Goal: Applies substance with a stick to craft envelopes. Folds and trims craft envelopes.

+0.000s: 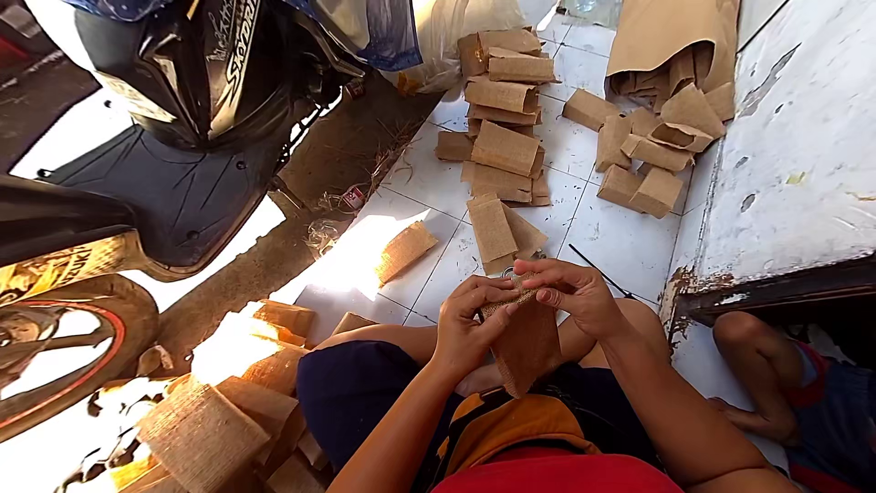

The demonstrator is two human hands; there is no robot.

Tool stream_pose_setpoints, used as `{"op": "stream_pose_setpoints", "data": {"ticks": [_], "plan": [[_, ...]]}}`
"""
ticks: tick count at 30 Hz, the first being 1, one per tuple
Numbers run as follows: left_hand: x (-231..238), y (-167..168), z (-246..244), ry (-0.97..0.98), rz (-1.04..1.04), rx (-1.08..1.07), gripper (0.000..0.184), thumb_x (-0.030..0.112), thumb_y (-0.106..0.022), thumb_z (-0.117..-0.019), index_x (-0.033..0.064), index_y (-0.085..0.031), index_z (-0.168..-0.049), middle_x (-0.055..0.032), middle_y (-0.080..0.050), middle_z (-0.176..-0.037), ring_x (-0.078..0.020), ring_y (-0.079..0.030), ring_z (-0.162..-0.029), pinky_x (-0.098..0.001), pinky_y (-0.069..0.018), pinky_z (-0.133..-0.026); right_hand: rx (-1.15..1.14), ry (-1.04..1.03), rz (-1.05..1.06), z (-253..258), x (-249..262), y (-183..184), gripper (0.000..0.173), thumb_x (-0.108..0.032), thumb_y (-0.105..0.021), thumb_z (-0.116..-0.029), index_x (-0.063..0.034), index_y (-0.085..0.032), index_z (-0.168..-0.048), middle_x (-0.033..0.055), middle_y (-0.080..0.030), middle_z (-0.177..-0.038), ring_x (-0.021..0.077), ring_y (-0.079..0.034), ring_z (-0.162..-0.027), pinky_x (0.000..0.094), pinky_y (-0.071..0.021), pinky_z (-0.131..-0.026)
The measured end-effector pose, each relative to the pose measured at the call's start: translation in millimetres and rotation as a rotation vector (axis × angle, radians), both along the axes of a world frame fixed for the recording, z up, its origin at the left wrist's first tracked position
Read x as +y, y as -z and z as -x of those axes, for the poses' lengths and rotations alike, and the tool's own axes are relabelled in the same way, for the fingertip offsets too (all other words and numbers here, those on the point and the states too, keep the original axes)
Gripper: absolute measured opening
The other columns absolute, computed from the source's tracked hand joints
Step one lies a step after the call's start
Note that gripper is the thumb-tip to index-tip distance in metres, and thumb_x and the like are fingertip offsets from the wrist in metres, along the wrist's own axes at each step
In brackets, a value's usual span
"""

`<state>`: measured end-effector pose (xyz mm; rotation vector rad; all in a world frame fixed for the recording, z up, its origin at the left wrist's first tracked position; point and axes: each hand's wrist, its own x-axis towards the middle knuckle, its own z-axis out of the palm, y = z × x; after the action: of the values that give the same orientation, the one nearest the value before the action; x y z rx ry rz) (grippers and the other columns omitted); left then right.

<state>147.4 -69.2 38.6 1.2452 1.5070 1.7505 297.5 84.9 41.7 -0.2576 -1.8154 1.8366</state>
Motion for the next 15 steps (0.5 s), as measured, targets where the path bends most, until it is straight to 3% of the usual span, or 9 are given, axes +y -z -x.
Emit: {"op": "stream_pose_setpoints", "data": {"ticks": [3, 5, 6, 7, 8, 9, 12, 15], "plan": [[1, 1, 2, -0.012, -0.009, 0.041, 0.009, 0.011, -0.069, -0.0912, 0.0065, -0.076, -0.095, -0.0047, -0.072, -0.110, -0.0167, -0.067, -0.114, -0.0337, -0.0568, -0.098, -0.007, 0.049, 0.010, 2, -6, 3, 0.009, -0.009, -0.071, -0.0941, -0.0079, -0.079, -0.098, 0.0050, -0.072, -0.122, 0.0126, -0.067, -0.115, 0.0264, -0.0589, -0.092], [2, 2, 5, -0.001, 0.005, 0.030, 0.009, 0.011, -0.069, -0.0925, 0.0065, -0.076, -0.096, -0.0043, -0.072, -0.110, -0.0165, -0.067, -0.114, -0.0338, -0.0563, -0.098, -0.014, 0.030, 0.050, 2, -5, 7, 0.016, -0.017, -0.072, -0.0950, -0.0088, -0.078, -0.107, 0.0058, -0.069, -0.129, 0.0149, -0.066, -0.119, 0.0291, -0.0581, -0.095], [2, 3, 7, 0.006, 0.013, 0.002, 0.010, 0.010, -0.068, -0.0932, 0.0065, -0.076, -0.098, -0.0043, -0.072, -0.110, -0.0168, -0.067, -0.114, -0.0344, -0.0563, -0.099, -0.031, -0.013, 0.093, 0, -1, 9, 0.032, -0.025, -0.074, -0.0938, -0.0109, -0.073, -0.123, 0.0060, -0.064, -0.139, 0.0168, -0.064, -0.123, 0.0316, -0.0579, -0.096], [3, 3, 9, 0.006, 0.031, -0.039, 0.011, 0.011, -0.068, -0.0938, 0.0071, -0.076, -0.100, -0.0041, -0.071, -0.110, -0.0172, -0.066, -0.114, -0.0351, -0.0562, -0.099, -0.081, -0.077, 0.127, -1, 4, 10, 0.059, -0.036, -0.077, -0.0899, -0.0175, -0.059, -0.143, 0.0035, -0.056, -0.148, 0.0171, -0.062, -0.124, 0.0331, -0.0579, -0.096], [3, 3, 10, -0.001, 0.051, -0.089, 0.012, 0.011, -0.067, -0.0943, 0.0080, -0.076, -0.102, -0.0037, -0.071, -0.110, -0.0170, -0.066, -0.114, -0.0354, -0.0560, -0.099, -0.162, -0.129, 0.130, -3, 9, 9, 0.083, -0.044, -0.080, -0.0843, -0.0243, -0.041, -0.155, 0.0002, -0.047, -0.154, 0.0162, -0.060, -0.125, 0.0334, -0.0585, -0.095], [4, 4, 12, -0.013, 0.070, -0.141, 0.013, 0.013, -0.066, -0.0952, 0.0095, -0.075, -0.103, -0.0033, -0.070, -0.111, -0.0170, -0.066, -0.114, -0.0359, -0.0557, -0.099, -0.231, -0.132, 0.143, -3, 9, 9, 0.094, -0.043, -0.083, -0.0803, -0.0262, -0.034, -0.158, 0.0000, -0.048, -0.153, 0.0167, -0.062, -0.122, 0.0338, -0.0597, -0.092], [7, 13, 16, -0.039, 0.127, -0.243, 0.016, 0.022, -0.063, -0.0976, 0.0152, -0.074, -0.107, -0.0014, -0.066, -0.120, -0.0171, -0.061, -0.118, -0.0388, -0.0529, -0.100, -0.299, 0.029, 0.184, 0, -3, 7, 0.067, -0.015, -0.080, -0.0846, -0.0147, -0.054, -0.147, 0.0075, -0.068, -0.126, 0.0184, -0.071, -0.104, 0.0326, -0.0621, -0.086], [9, 21, 19, -0.031, 0.212, -0.305, 0.021, 0.027, -0.064, -0.0956, 0.0183, -0.071, -0.114, -0.0007, -0.058, -0.136, -0.0171, -0.056, -0.124, -0.0393, -0.0520, -0.099, -0.333, 0.142, 0.052, 1, -9, 6, 0.062, -0.012, -0.076, -0.0892, -0.0131, -0.055, -0.147, 0.0049, -0.067, -0.132, 0.0137, -0.071, -0.104, 0.0290, -0.0610, -0.086]]}}
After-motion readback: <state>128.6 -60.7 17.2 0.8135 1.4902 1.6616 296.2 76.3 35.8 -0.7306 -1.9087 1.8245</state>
